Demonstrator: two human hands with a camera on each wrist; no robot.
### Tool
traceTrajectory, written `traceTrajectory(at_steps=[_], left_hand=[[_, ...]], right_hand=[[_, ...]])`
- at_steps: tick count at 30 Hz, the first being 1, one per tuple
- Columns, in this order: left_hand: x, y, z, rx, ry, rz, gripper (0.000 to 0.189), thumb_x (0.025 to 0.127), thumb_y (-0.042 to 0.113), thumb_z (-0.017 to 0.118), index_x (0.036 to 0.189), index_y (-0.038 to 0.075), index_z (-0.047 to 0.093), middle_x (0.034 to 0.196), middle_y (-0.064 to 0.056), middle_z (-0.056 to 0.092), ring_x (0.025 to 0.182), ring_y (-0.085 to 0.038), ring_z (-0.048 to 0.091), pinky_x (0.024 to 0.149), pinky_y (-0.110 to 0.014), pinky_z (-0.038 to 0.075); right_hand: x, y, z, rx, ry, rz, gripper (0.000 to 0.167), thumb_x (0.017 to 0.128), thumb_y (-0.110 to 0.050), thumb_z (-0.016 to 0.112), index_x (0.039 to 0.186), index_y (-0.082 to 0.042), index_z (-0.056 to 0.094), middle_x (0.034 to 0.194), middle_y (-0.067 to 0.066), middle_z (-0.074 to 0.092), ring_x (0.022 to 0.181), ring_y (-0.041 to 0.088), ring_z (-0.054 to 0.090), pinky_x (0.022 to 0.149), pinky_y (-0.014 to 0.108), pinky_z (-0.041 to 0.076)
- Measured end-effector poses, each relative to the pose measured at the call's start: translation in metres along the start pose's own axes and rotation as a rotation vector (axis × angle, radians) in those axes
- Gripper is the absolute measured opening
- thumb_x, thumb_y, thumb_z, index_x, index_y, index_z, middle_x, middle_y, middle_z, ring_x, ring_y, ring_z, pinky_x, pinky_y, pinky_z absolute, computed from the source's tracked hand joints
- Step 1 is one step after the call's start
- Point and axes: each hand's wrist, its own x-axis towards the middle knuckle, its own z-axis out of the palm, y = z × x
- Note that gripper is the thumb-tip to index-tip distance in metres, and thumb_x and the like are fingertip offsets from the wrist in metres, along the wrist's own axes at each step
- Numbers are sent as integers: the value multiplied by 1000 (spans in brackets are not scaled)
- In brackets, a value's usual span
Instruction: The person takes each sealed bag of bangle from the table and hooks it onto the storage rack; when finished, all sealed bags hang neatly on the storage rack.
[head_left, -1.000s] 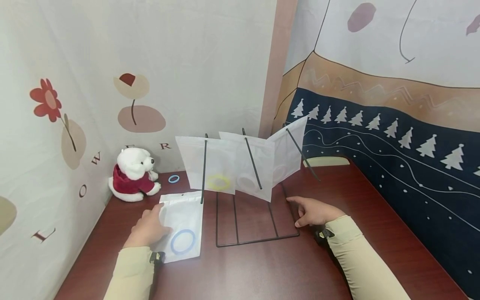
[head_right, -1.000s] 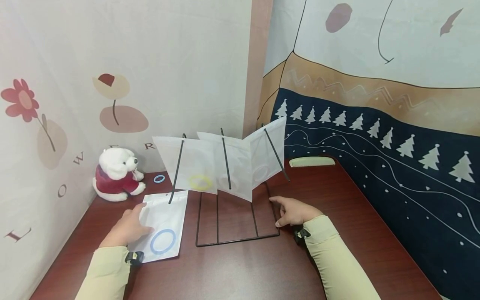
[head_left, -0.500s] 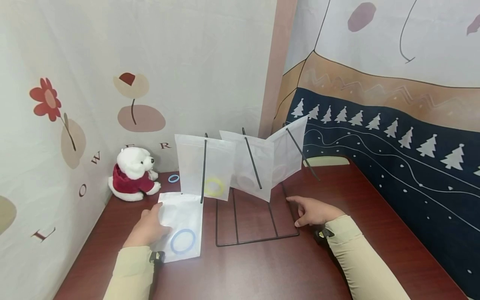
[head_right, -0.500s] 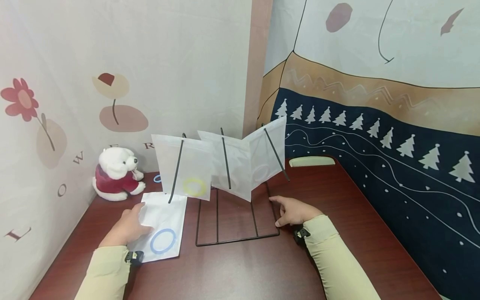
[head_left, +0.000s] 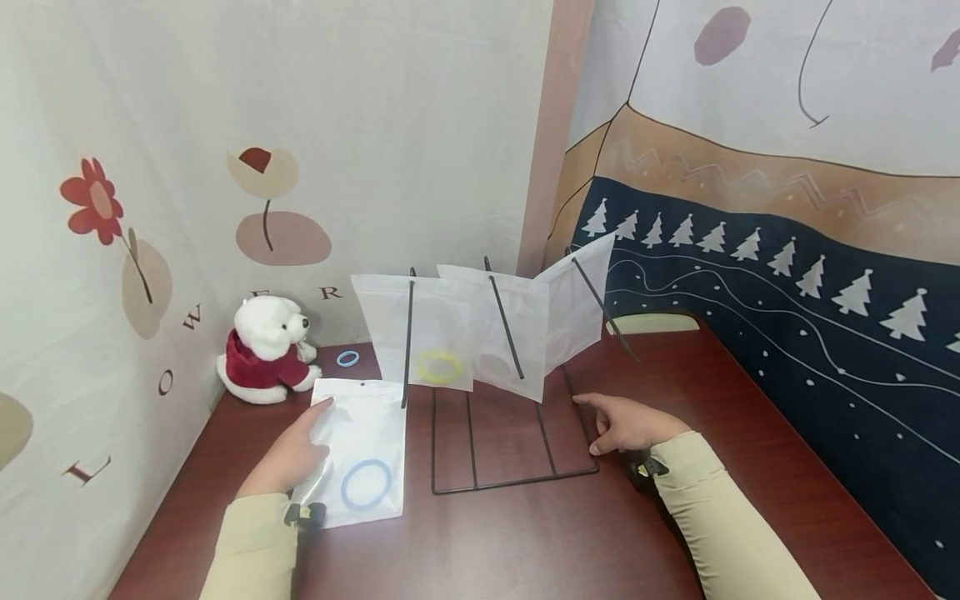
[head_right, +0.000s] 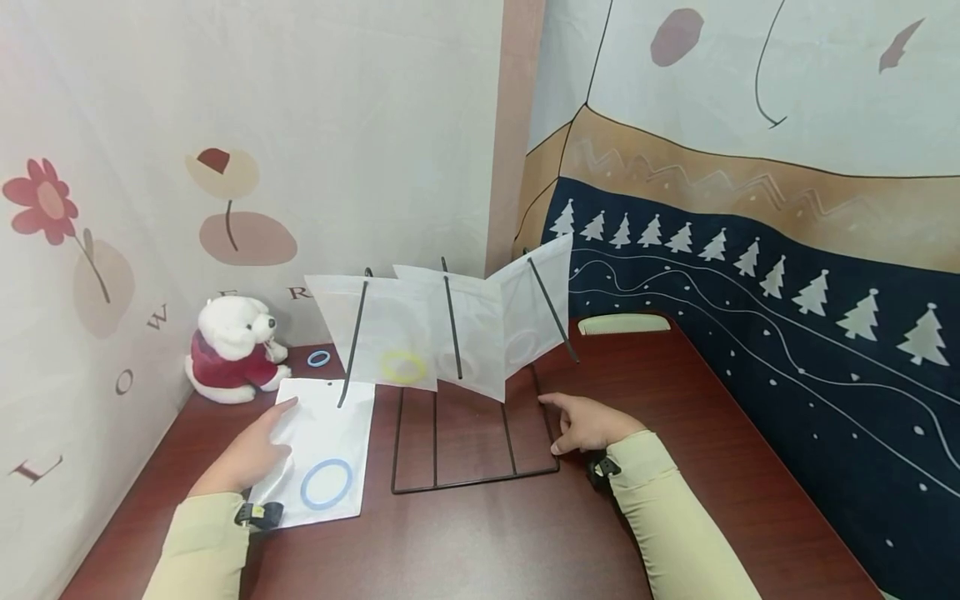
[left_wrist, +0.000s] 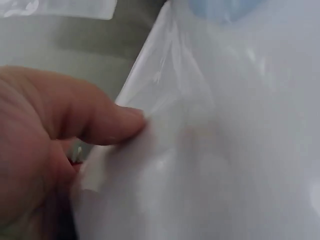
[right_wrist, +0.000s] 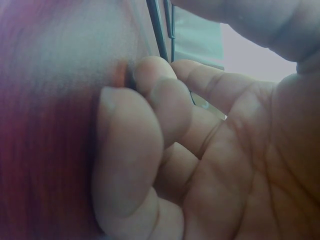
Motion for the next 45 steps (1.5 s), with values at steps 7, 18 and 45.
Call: traceTrajectory(at_steps=[7, 18, 45], left_hand=[[-6, 4, -9, -132, 28, -64, 66, 96, -2, 48, 160, 2, 38, 163, -35, 34, 151, -57, 27, 120, -76, 24], [-6, 1, -13, -232, 156, -181, 46, 106, 10, 49, 150, 2, 51, 165, -31, 34, 156, -54, 20, 121, -76, 21], [-13, 12, -23, -384, 507, -226, 47, 101, 4, 45, 148, 3, 55, 162, -25, 43, 148, -44, 40, 108, -59, 45]], right_hand=[[-2, -1, 1, -2, 2, -1, 83, 78, 0, 85, 153, -4, 50, 76, 3, 59, 70, 19, 56, 55, 34, 50], [-1, 0, 0, -5, 2, 1, 83, 79, -1, 85, 154, -5, 50, 76, 3, 59, 70, 19, 56, 55, 34, 50], [1, 2, 1, -11, 3, -1, 83, 79, -1, 85, 154, -6, 49, 76, 3, 58, 69, 18, 56, 54, 34, 49]])
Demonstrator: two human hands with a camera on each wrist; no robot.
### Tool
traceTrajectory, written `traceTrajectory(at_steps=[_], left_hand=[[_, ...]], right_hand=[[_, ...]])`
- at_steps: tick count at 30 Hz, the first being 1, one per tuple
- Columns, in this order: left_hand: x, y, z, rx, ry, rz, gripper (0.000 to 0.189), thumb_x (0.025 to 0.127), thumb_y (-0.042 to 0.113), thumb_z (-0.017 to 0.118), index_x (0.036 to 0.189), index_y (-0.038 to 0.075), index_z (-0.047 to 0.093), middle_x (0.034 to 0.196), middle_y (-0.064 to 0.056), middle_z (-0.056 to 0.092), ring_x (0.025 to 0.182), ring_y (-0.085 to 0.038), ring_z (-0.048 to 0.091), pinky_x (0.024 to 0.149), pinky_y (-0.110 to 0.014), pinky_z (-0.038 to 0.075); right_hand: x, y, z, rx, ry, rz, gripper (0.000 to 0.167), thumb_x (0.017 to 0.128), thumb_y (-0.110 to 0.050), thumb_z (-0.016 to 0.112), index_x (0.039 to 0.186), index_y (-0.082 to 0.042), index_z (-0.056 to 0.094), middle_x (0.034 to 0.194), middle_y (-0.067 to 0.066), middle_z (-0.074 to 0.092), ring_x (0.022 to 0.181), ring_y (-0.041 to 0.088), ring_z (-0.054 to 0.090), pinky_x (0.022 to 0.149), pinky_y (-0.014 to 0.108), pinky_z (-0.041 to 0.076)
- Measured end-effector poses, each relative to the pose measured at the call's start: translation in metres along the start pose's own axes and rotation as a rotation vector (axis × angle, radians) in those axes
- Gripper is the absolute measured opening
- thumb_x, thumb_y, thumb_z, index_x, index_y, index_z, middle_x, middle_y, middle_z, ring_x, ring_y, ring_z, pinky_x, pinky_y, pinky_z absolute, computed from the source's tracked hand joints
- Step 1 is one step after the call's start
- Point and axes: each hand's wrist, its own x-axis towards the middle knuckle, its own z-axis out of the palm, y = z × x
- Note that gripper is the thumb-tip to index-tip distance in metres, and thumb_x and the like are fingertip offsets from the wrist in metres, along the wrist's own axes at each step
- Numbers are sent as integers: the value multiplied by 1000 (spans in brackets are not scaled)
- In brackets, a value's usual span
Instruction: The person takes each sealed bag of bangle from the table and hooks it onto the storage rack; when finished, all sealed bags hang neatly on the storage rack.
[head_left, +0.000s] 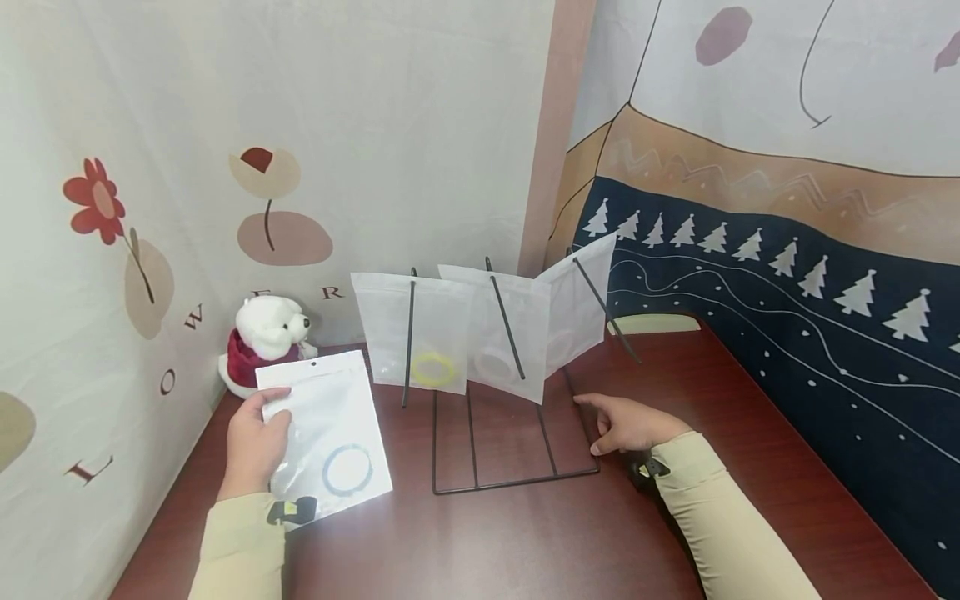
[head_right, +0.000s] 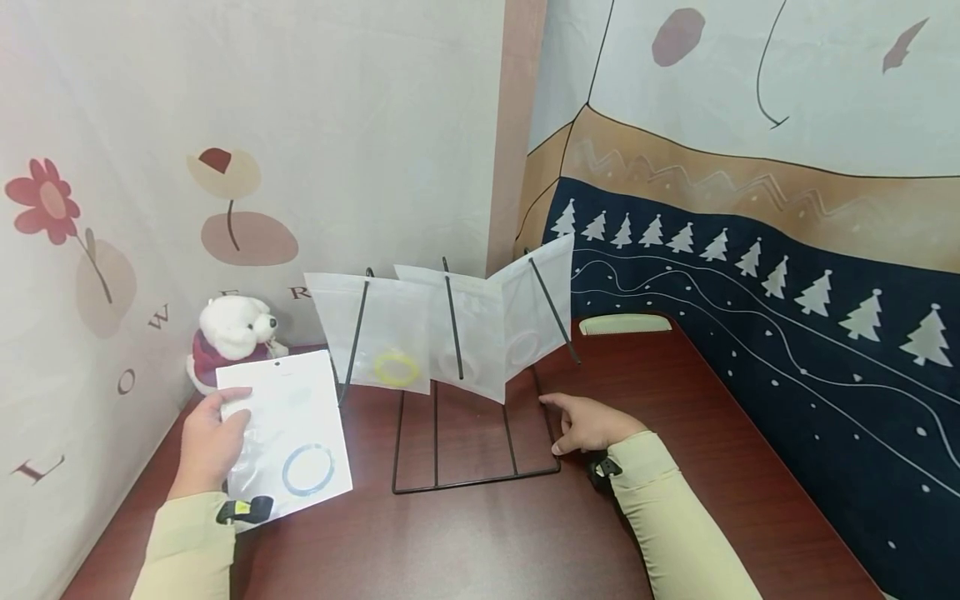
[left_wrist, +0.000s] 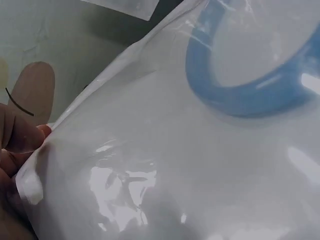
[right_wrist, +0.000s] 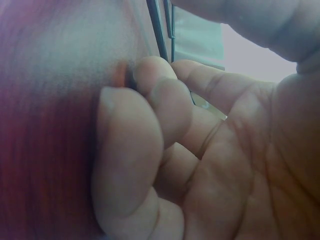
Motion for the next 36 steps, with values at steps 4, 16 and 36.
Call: traceTrajectory(at_steps=[4, 16, 36], left_hand=[[-3, 4, -3, -43, 38, 15, 45, 101, 4, 47, 145, 2, 57, 162, -23, 45, 152, -41, 37, 117, -61, 35], [-10, 24, -23, -29, -4, -22, 66, 96, -1, 42, 160, 16, 43, 176, -12, 20, 160, -41, 19, 106, -65, 32], [-26, 45, -29, -199, 243, -45, 35, 104, 13, 51, 129, 19, 75, 113, 3, 60, 105, -9, 46, 51, -25, 36]], right_hand=[[0, 0, 0, -3, 1, 10, 83, 79, -2, 85, 154, -7, 49, 76, 3, 59, 69, 18, 56, 54, 33, 50], [0, 0, -1, -7, 3, 8, 83, 79, -2, 86, 154, -7, 50, 77, 3, 58, 70, 19, 55, 55, 34, 49], [-1, -2, 0, -3, 5, -1, 82, 79, 0, 85, 153, -6, 50, 77, 3, 58, 71, 19, 56, 55, 34, 49]])
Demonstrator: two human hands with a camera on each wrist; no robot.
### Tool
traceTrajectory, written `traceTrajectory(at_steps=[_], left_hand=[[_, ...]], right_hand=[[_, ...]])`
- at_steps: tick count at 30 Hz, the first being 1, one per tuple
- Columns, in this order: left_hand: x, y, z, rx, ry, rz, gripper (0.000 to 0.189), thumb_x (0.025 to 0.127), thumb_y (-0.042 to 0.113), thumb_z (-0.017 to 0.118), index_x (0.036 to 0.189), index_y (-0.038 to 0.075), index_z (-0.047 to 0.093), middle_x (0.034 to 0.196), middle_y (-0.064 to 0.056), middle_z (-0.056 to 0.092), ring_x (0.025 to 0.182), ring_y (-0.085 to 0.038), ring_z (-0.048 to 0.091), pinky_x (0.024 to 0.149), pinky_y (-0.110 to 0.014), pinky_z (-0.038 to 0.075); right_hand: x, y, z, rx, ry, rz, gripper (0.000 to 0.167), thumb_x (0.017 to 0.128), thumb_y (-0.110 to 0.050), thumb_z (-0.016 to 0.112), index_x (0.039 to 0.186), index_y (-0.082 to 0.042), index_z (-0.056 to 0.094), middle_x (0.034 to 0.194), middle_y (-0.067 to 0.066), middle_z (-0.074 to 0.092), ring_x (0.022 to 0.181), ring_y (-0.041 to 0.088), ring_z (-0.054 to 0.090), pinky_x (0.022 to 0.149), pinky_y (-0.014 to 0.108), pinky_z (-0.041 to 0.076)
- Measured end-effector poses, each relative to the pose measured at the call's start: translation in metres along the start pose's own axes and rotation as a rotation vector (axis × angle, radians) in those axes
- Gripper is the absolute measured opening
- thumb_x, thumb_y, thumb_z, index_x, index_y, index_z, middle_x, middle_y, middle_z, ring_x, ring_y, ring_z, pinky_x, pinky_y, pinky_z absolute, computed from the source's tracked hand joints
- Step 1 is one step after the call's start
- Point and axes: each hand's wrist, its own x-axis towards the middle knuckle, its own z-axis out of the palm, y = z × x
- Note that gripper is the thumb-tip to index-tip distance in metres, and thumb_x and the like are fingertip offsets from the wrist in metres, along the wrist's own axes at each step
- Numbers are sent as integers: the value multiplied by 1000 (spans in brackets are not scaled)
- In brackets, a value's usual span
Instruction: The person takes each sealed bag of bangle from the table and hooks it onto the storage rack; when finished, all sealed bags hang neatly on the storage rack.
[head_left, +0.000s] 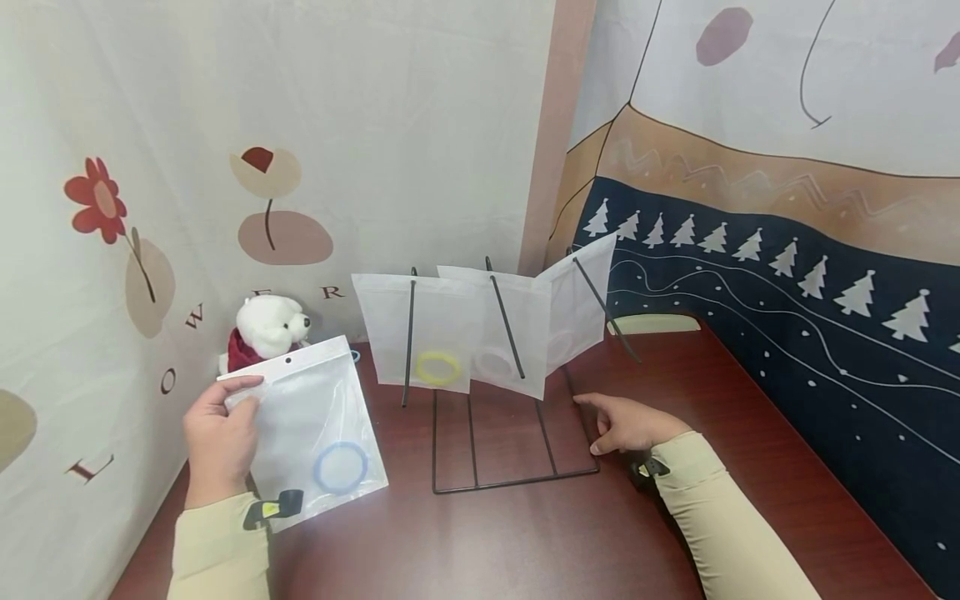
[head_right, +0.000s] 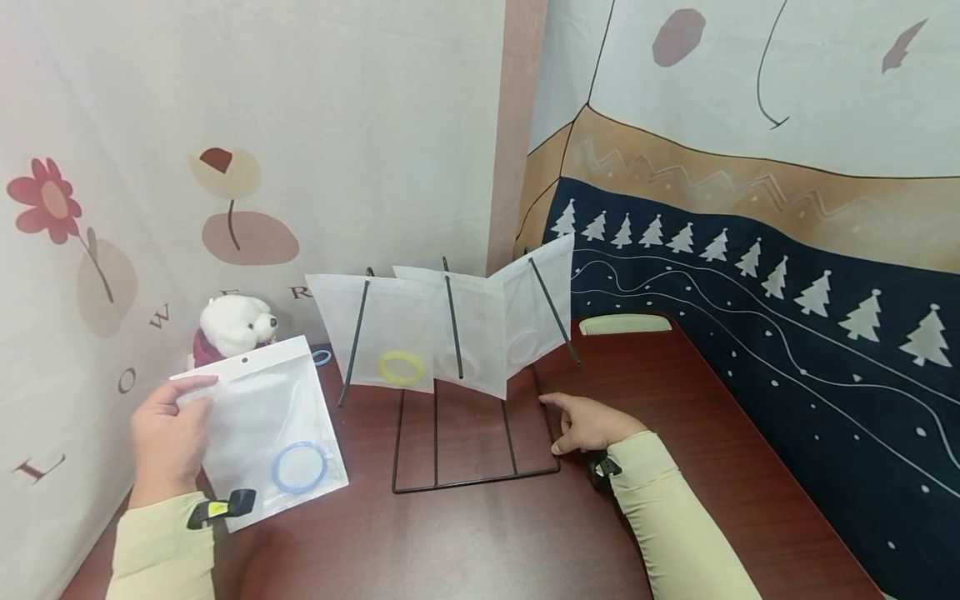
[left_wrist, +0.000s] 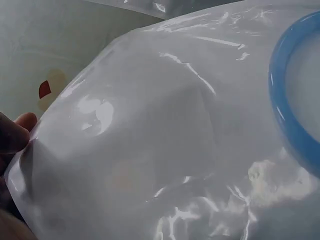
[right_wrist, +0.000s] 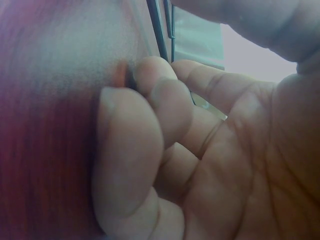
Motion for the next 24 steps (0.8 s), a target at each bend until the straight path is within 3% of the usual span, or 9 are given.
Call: traceTrajectory(at_steps=[3, 8, 15, 18, 21, 24], left_hand=[[-3, 2, 0, -71, 24, 54, 29, 104, 12, 55, 121, 14, 78, 92, 4, 54, 92, -10, 45, 48, -25, 32], [-6, 5, -1, -237, 30, 131, 23, 101, 3, 58, 107, 6, 80, 70, 2, 47, 73, -16, 37, 44, -26, 25], [-12, 11, -1, -398, -11, 223, 24, 94, -10, 55, 94, -4, 78, 59, 2, 55, 75, -16, 40, 47, -30, 21], [-15, 14, 1, -440, -31, 259, 28, 90, -15, 53, 89, -3, 78, 49, -1, 45, 56, -14, 36, 44, -35, 15], [-18, 17, 2, -470, -58, 298, 32, 88, -19, 50, 84, -2, 77, 45, -2, 38, 41, -12, 22, 43, -39, 8], [-21, 18, 3, -489, -94, 328, 32, 87, -20, 49, 84, -4, 76, 50, -3, 43, 50, -14, 26, 45, -39, 8]], right_hand=[[0, 0, 0, -3, 2, 2, 82, 79, -1, 85, 153, -6, 50, 77, 3, 58, 71, 19, 56, 56, 34, 49], [0, 1, 1, -14, 3, 4, 82, 79, -1, 85, 153, -7, 50, 77, 2, 58, 71, 18, 56, 56, 33, 49], [0, 0, 0, -10, 3, 3, 82, 79, -2, 85, 153, -7, 51, 77, 2, 58, 71, 18, 55, 57, 34, 49], [0, -1, 0, -10, 4, 2, 82, 79, -2, 86, 153, -6, 51, 76, 2, 58, 71, 18, 55, 57, 34, 49], [-1, -2, 0, -10, 2, -1, 82, 79, -2, 85, 153, -6, 51, 76, 2, 58, 71, 18, 55, 56, 33, 49], [-1, -2, 0, -12, 2, -3, 82, 79, -1, 85, 153, -5, 50, 76, 2, 58, 71, 18, 55, 56, 33, 49]])
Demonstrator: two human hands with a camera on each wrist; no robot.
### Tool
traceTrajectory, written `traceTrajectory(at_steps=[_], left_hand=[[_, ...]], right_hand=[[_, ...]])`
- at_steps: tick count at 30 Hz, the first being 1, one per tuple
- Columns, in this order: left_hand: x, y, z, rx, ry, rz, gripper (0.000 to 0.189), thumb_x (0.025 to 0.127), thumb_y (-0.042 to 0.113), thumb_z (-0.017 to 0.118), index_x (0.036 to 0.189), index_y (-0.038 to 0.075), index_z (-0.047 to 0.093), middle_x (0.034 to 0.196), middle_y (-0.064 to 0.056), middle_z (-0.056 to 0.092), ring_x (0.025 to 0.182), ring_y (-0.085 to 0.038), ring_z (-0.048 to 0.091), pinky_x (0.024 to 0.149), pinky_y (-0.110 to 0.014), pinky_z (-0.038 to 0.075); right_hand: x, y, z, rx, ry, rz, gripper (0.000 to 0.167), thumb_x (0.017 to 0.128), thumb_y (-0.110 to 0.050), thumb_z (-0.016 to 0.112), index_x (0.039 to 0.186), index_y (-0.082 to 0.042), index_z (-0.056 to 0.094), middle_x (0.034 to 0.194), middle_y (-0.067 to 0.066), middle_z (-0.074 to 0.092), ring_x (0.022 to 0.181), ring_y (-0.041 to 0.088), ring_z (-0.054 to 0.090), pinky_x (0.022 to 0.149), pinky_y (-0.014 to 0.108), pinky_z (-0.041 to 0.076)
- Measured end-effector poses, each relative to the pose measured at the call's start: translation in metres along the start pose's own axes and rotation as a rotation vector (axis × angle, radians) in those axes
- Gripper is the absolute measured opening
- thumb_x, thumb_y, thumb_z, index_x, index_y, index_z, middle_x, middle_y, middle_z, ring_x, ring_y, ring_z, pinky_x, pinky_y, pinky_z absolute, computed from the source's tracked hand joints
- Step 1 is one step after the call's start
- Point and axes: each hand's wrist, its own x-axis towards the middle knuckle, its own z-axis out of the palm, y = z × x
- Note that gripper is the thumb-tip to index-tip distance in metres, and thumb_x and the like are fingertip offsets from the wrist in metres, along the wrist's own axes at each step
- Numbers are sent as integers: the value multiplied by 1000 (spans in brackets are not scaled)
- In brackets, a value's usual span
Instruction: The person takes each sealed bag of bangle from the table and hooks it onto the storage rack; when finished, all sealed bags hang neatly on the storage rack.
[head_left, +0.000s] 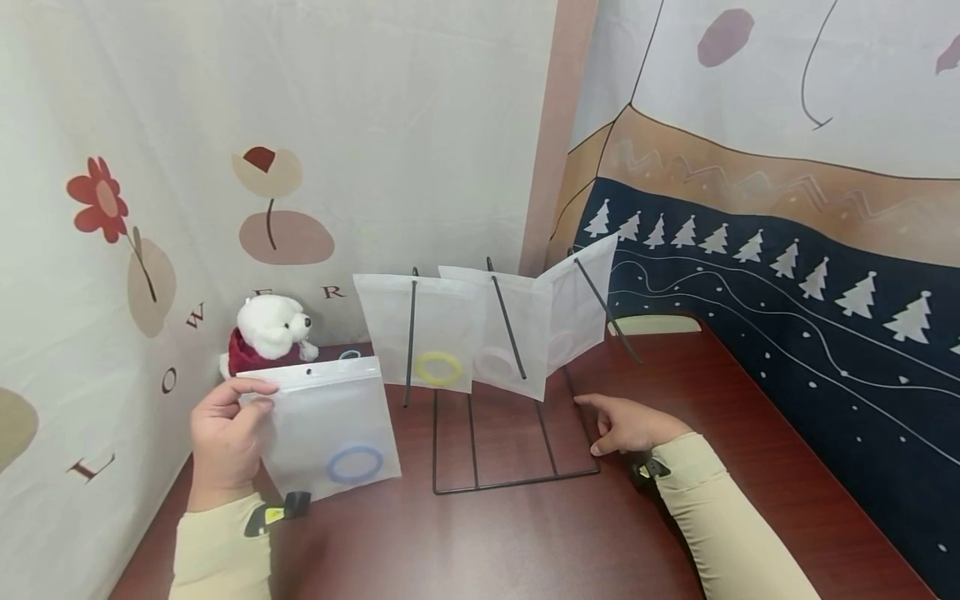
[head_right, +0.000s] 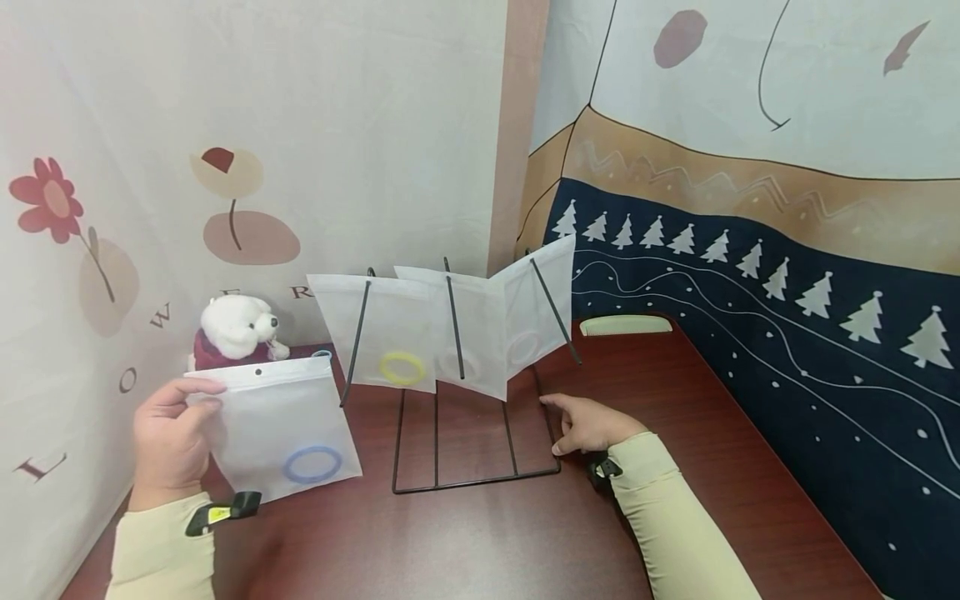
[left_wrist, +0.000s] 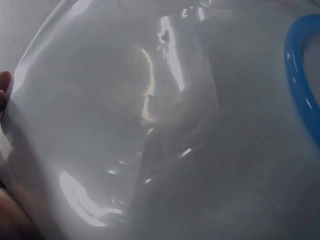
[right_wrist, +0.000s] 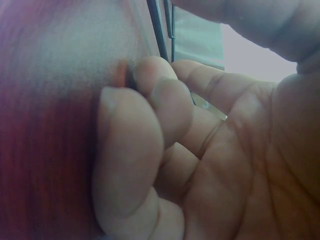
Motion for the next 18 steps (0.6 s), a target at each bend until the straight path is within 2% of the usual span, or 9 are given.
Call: traceTrajectory(at_steps=[3, 6, 8, 11, 15, 17, 18], left_hand=[[-3, 3, 2, -7, -42, 2, 30, 89, -20, 49, 85, -6, 75, 50, -4, 42, 58, -17, 28, 45, -38, 10], [-6, 7, 3, 14, -92, -4, 28, 90, -19, 50, 86, -6, 74, 50, -3, 46, 65, -17, 36, 45, -38, 15], [-8, 10, 4, 22, -132, -7, 28, 91, -18, 50, 87, -5, 74, 55, -2, 55, 69, -18, 42, 45, -37, 19], [-11, 14, 5, 29, -201, 7, 28, 92, -18, 49, 89, -5, 73, 67, 0, 64, 66, -16, 46, 47, -36, 25], [-15, 15, 5, -24, -319, 69, 32, 91, -22, 47, 91, -4, 73, 67, 2, 58, 52, -13, 38, 46, -35, 25], [-16, 16, 6, -61, -373, 94, 34, 89, -24, 47, 91, -3, 73, 70, 1, 61, 55, -13, 42, 47, -35, 27], [-17, 16, 6, -78, -406, 106, 35, 89, -25, 46, 92, -2, 73, 69, 2, 59, 53, -12, 40, 46, -35, 26]], right_hand=[[0, 0, 0, 0, 0, 1, 82, 79, -2, 85, 153, -5, 50, 76, 2, 58, 70, 18, 55, 56, 33, 49], [1, 1, 0, 3, -1, 3, 82, 79, -2, 85, 154, -6, 50, 76, 2, 58, 70, 18, 55, 56, 33, 49], [1, 1, 0, 4, -2, 4, 83, 79, -2, 85, 154, -6, 50, 75, 2, 58, 70, 18, 55, 56, 33, 49], [1, 2, 0, 6, -3, 4, 83, 79, -2, 85, 154, -6, 49, 75, 2, 58, 70, 18, 55, 56, 33, 49], [1, 2, 1, 9, -1, 5, 83, 79, -2, 85, 154, -6, 50, 76, 2, 58, 70, 18, 55, 55, 33, 49], [1, 2, 1, 9, -1, 6, 83, 79, -2, 85, 154, -6, 50, 75, 2, 58, 70, 18, 55, 56, 33, 49], [1, 2, 1, 8, -1, 8, 83, 79, -2, 85, 154, -7, 50, 75, 2, 58, 70, 18, 55, 56, 33, 49]])
